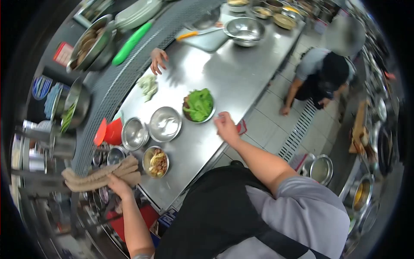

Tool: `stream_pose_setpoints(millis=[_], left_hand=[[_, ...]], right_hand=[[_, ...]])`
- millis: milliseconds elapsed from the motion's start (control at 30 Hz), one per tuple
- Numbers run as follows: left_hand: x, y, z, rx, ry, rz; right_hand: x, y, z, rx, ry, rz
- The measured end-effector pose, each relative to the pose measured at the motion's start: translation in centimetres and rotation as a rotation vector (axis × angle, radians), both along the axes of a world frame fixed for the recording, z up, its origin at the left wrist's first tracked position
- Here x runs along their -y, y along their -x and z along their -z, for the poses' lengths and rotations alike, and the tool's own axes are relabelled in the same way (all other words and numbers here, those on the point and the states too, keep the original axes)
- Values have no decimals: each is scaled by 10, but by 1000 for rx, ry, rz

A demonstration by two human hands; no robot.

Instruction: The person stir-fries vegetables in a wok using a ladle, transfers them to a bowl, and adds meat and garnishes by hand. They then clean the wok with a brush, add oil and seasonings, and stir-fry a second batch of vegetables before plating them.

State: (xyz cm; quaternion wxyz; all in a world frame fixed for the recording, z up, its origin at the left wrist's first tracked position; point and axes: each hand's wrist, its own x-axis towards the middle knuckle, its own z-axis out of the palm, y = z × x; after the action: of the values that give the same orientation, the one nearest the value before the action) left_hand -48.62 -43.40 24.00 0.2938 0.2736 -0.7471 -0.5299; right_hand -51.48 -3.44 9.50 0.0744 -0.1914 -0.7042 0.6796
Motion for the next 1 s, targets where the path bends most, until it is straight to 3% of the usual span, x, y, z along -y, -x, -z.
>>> stream_pose_setpoints(millis=[133,333,467,600,633,667,700,733,867,1000], left_hand=[[10,-7,12,-101,127,4],[-7,-32,1,-182,11,-29],[9,-35,12,-212,92,17],[25,-29,24,-23,193,-131],[13,-29,12,44,310,-74],[17,-24,17,-46,74,-28],[42,-18,42,-105,55,-19],[50,-10,53,-112,286,-116],[52,13,63,-294,201,-136],[62,34,76,-369,186,-134]], right_hand=[[-4,29,3,79,188,-31],[3,50,-2,190,247,-87],[0,39,7,122,302,-197],[2,18,29,139,147,-352],[-1,14,47,58,83,-456],[-2,7,30,51,92,-472],[-1,12,40,3,-16,-501],[-2,14,34,-7,-75,-500],[-8,23,29,67,99,-547],[-9,26,33,17,80,-566]])
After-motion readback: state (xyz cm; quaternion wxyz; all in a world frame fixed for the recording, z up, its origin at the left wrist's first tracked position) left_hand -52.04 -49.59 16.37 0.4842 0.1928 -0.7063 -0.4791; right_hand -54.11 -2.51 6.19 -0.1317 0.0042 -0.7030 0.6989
